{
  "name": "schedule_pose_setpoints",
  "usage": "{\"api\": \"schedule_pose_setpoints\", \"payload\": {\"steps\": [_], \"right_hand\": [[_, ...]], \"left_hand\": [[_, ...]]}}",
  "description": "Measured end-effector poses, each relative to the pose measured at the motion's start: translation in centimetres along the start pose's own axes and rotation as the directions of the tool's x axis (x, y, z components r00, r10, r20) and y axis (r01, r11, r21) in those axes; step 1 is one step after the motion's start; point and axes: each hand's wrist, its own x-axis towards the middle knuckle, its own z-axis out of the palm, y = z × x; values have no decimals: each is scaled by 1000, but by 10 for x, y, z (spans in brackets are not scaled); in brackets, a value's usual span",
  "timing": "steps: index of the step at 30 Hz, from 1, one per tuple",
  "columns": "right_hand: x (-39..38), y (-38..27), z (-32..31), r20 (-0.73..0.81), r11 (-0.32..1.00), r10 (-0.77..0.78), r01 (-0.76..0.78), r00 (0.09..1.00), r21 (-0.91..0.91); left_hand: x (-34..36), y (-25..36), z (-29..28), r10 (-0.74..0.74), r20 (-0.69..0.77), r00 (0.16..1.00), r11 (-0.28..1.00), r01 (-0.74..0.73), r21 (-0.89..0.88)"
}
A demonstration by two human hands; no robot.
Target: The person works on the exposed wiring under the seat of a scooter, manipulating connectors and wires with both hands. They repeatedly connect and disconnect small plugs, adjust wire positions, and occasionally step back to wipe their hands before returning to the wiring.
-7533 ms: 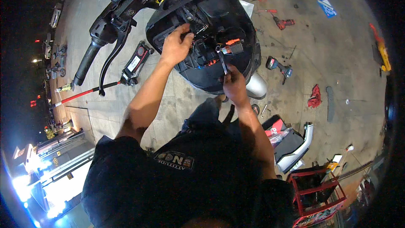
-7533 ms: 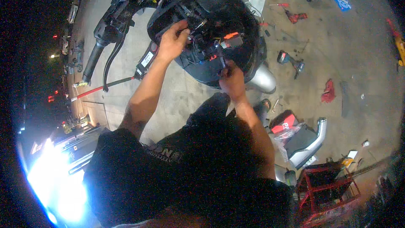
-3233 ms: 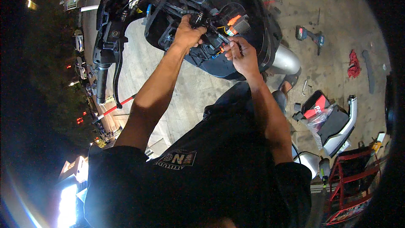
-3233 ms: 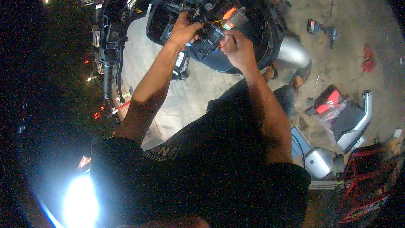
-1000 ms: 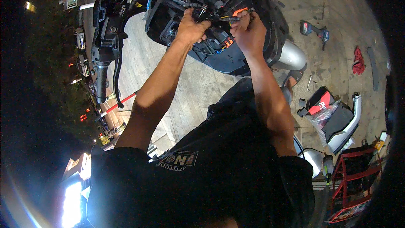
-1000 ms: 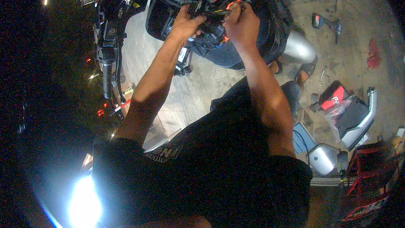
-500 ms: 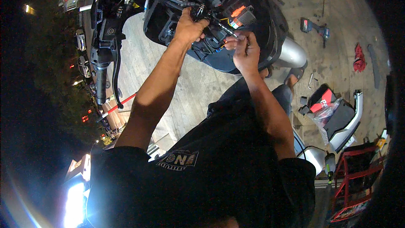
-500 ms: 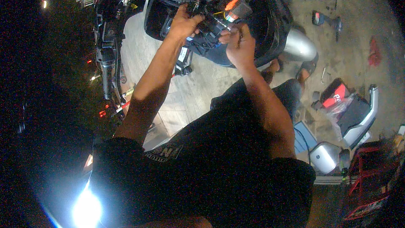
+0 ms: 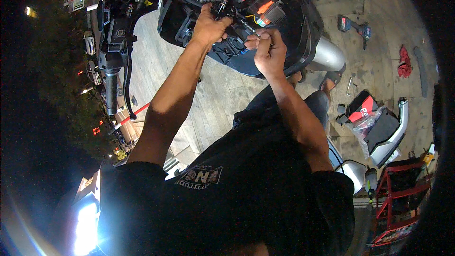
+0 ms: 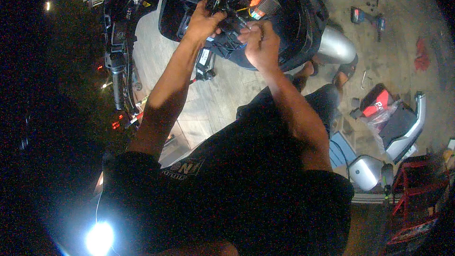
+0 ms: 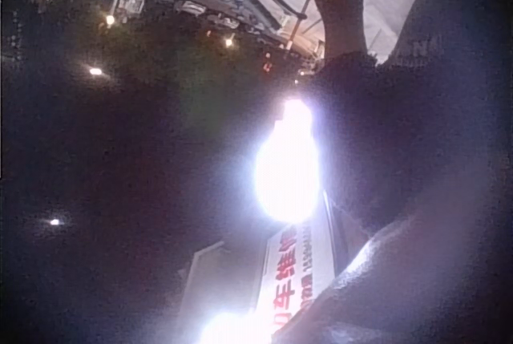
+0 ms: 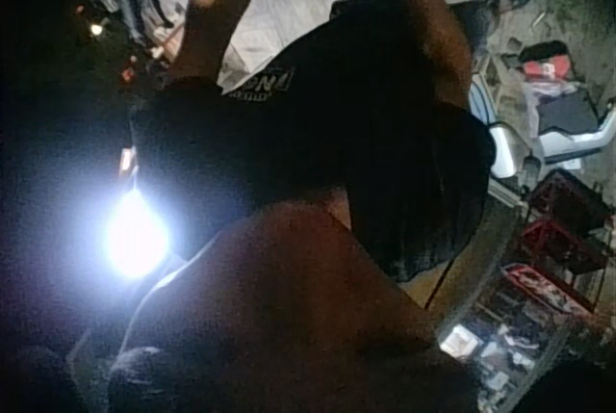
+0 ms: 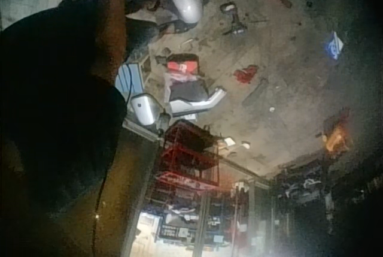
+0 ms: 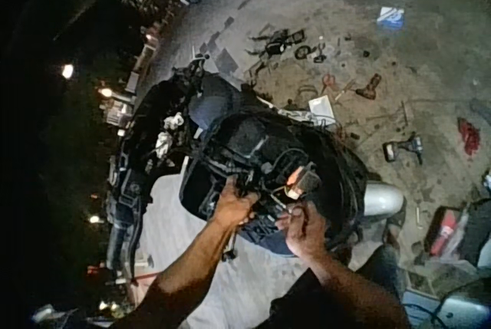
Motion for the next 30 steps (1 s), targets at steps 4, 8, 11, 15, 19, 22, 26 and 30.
{"api": "schedule_pose_setpoints", "payload": {"steps": [4, 8, 11, 15, 19, 22, 26, 30], "right_hand": [[7, -2, -8, 114, 980, -125, 141, 986, -143], [11, -1, -11, 195, 956, -197, 232, 961, -178], [8, 1, -10, 140, 991, -114, 122, 984, -55], [5, 1, -7, 142, 998, -69, 69, 988, 4], [11, -2, -5, 126, 999, -31, 29, 992, 20], [21, -7, -3, 87, 997, 55, -60, 995, 53], [34, -19, -1, 75, 997, 47, -51, 996, 50], [48, -33, -1, 24, 970, 213, -214, 977, 115]], "left_hand": [[2, -3, 0, 9, -5, 1000, 1000, -9, -1], [7, -7, -2, 23, 41, 999, 999, -22, -30], [10, -8, -2, 24, 47, 999, 999, -23, -22], [8, -8, -1, 18, 17, 1000, 999, -18, -32], [4, -7, 0, 12, 21, 1000, 998, -11, -60], [3, -5, 0, 3, 30, 1000, 998, -1, -63], [4, -6, 0, 28, 21, 999, 998, -27, -49], [4, -7, 0, 36, 38, 999, 997, -34, -75]]}}
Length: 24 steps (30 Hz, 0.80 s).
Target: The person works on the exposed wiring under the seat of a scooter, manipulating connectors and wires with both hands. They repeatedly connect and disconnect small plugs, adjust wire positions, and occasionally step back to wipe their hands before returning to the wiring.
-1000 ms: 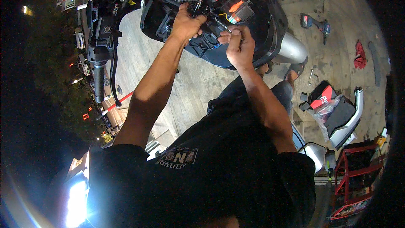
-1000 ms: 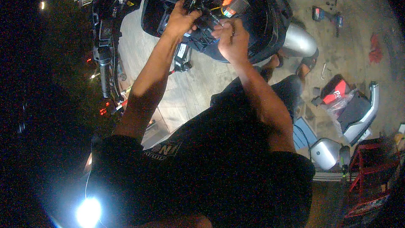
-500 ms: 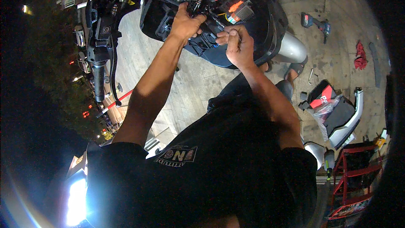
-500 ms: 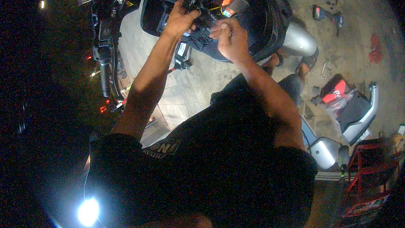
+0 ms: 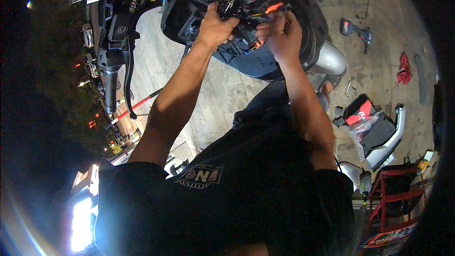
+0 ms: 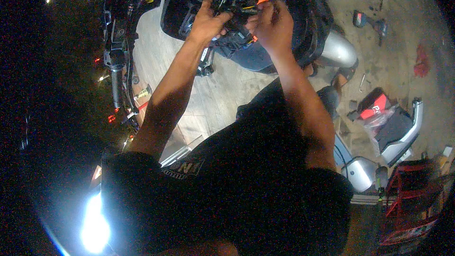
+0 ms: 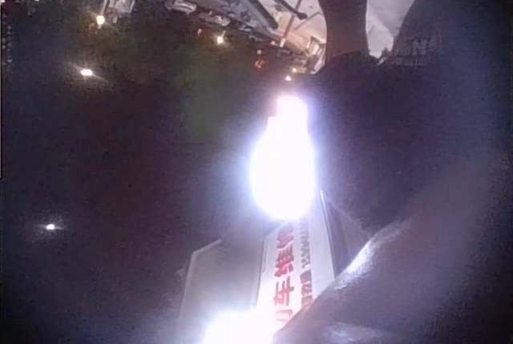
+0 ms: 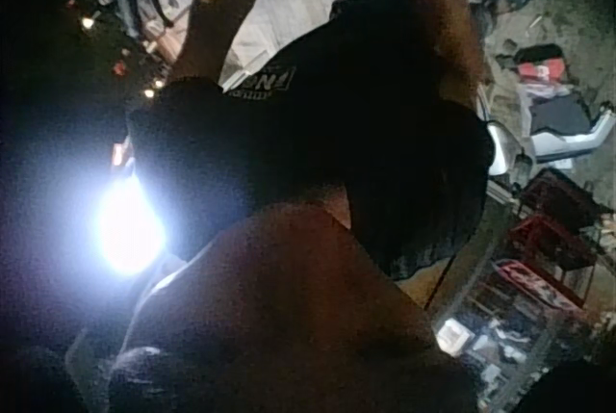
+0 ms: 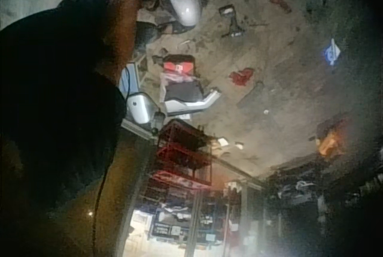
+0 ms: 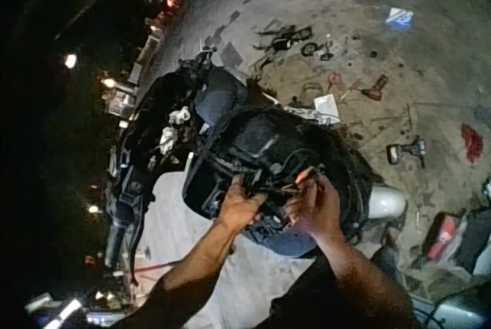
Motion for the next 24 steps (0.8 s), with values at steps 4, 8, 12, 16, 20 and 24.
{"api": "schedule_pose_setpoints", "payload": {"steps": [4, 8, 12, 16, 20, 24], "right_hand": [[8, -9, 0, -4, 997, 76, -76, 997, 23], [10, -8, -2, 30, 998, 64, -65, 998, 25], [8, -5, -10, 56, 996, 75, -72, 996, -44], [5, -3, -19, 28, 974, 26, -19, 999, -224], [-7, 4, -22, 31, 989, 30, -25, 999, -144], [-26, 14, -20, 40, 998, -24, 26, 999, -61]], "left_hand": [[-1, 2, 0, -13, -27, 1000, 999, 14, 48], [-2, 3, -1, -13, -22, 1000, 998, 14, 63], [0, 1, -6, -19, 14, 1000, 999, 18, 35], [1, 3, -8, -69, -8, 998, 998, 69, 8], [-1, 8, -6, -112, -29, 993, 993, 113, 30], [-2, 7, -4, -102, -53, 993, 995, 103, 17]]}}
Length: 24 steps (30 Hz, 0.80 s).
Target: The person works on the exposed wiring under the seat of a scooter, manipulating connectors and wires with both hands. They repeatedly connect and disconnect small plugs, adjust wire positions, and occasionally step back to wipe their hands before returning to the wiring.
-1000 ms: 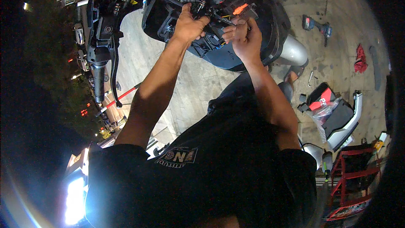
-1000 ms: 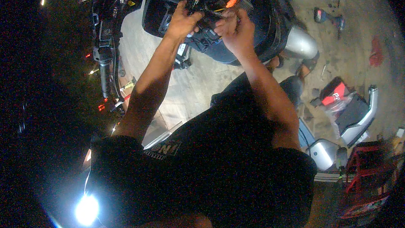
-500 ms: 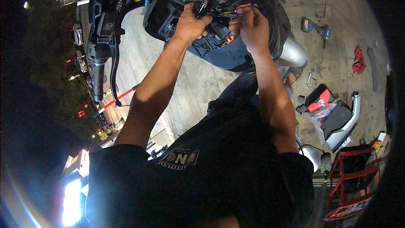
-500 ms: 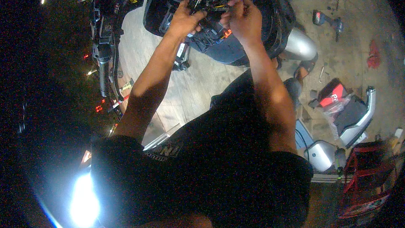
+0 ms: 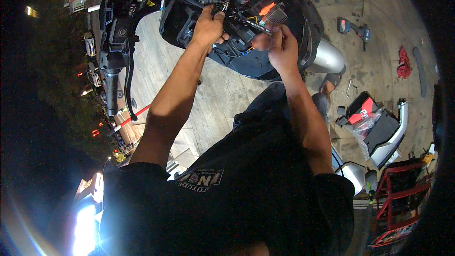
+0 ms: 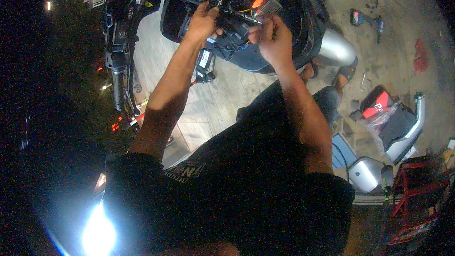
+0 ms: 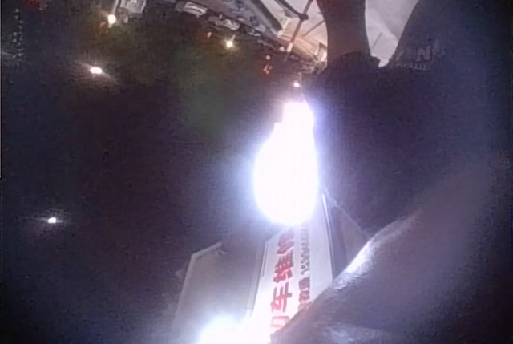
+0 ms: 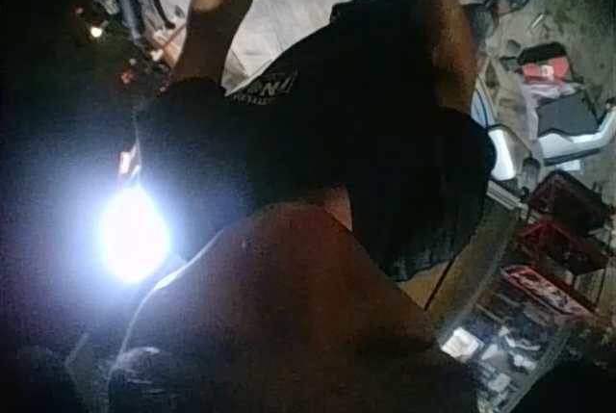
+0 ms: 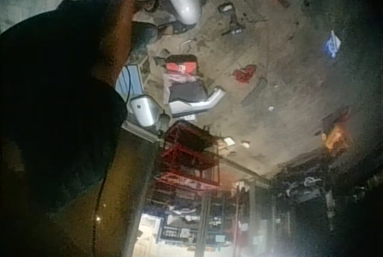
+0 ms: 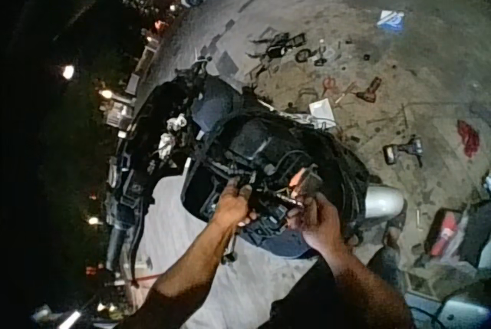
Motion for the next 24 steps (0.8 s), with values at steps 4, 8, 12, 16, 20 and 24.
{"api": "schedule_pose_setpoints", "payload": {"steps": [4, 8, 12, 16, 20, 24], "right_hand": [[-11, 13, 2, 28, 986, -147, 149, 989, -70], [-10, 25, 5, 40, 996, -84, 83, 996, 30], [-7, 26, 7, 52, 993, -118, 119, 992, -18], [-5, 21, 11, 27, 995, -89, 90, 996, -38], [-6, 23, 8, 99, 955, -216, 232, 971, -186], [-9, 32, -1, 103, 994, -112, 109, 988, 34]], "left_hand": [[3, -3, 1, 29, -1, 1000, 999, -29, 20], [3, -4, 1, 37, -6, 999, 999, -37, 38], [1, -4, 3, 54, -32, 998, 997, -52, 63], [2, -3, 2, 46, -21, 999, 993, -43, 111], [2, -3, 1, 45, -13, 999, 994, -44, 99], [2, -1, 1, 30, 16, 999, 999, -30, 23]]}}
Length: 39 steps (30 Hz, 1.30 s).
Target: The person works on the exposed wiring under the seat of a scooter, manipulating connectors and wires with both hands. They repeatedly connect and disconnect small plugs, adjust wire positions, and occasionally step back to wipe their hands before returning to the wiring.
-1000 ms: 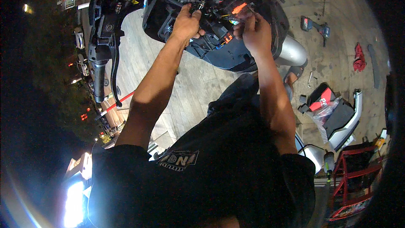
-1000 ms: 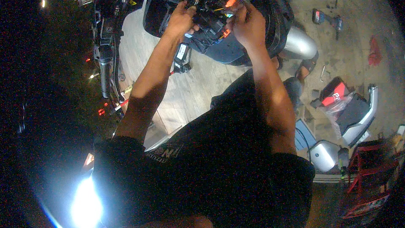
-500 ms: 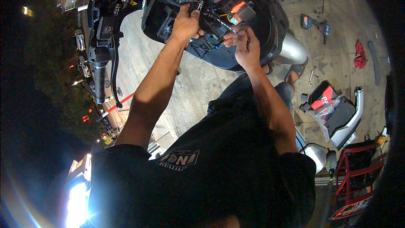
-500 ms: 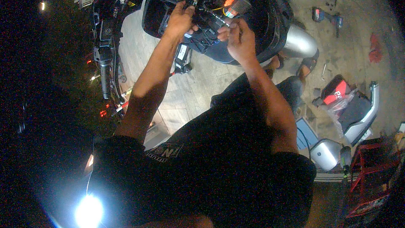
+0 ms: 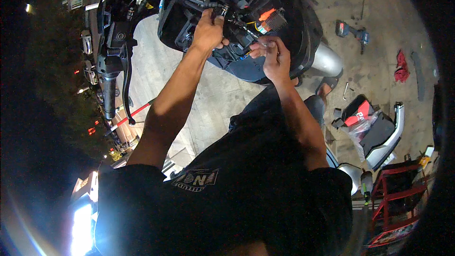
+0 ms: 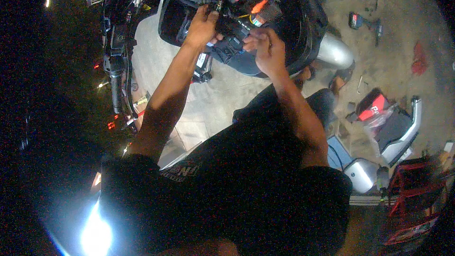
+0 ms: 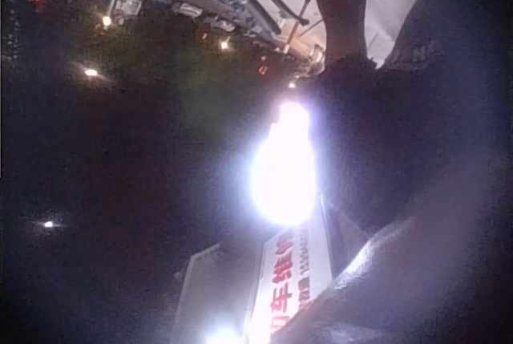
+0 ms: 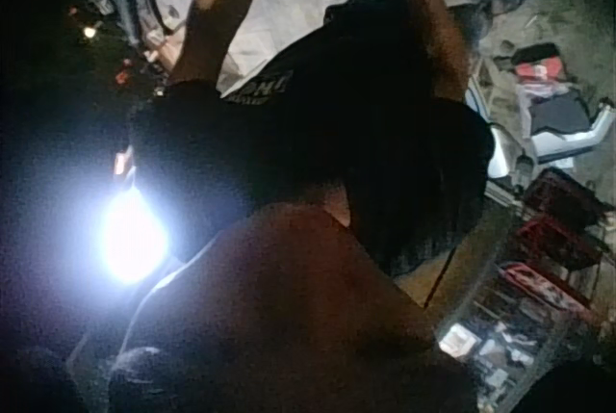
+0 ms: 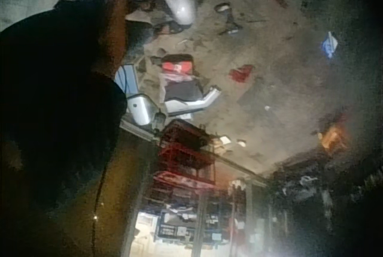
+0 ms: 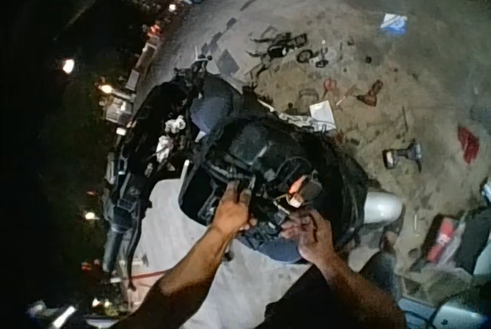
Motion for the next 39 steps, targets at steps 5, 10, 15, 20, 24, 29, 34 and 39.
{"api": "schedule_pose_setpoints", "payload": {"steps": [5, 10, 15, 20, 24, 29, 34, 39], "right_hand": [[4, -4, -9, 80, 990, -56, 66, 995, -123], [10, -16, -2, 89, 992, -21, 32, 996, -123], [11, -17, 9, 10, 996, -22, 23, 1000, -81], [18, -20, 1, 18, 996, -45, 46, 999, -76], [35, -24, -2, 11, 986, 91, -91, 996, 141], [34, -30, 8, -36, 999, 37, -36, 999, 23], [32, -33, 22, -185, 996, 67, -56, 981, 63], [52, -32, 18, -222, 993, 5, -31, 975, -117]], "left_hand": [[-2, 4, 1, -10, -24, 1000, 1000, 10, -4], [-2, 2, 2, -9, -32, 999, 999, 11, 44], [-1, -1, 2, -11, -39, 999, 1000, 12, 18], [-3, 0, 1, 14, -26, 1000, 1000, -14, -12], [-3, 5, 0, 22, -33, 999, 999, -21, 33], [-10, 7, 2, -16, -38, 999, 1000, 17, 18], [-9, 10, 4, -50, -52, 997, 999, 50, 1], [-10, 12, 4, -48, -64, 997, 998, 51, 39]]}}
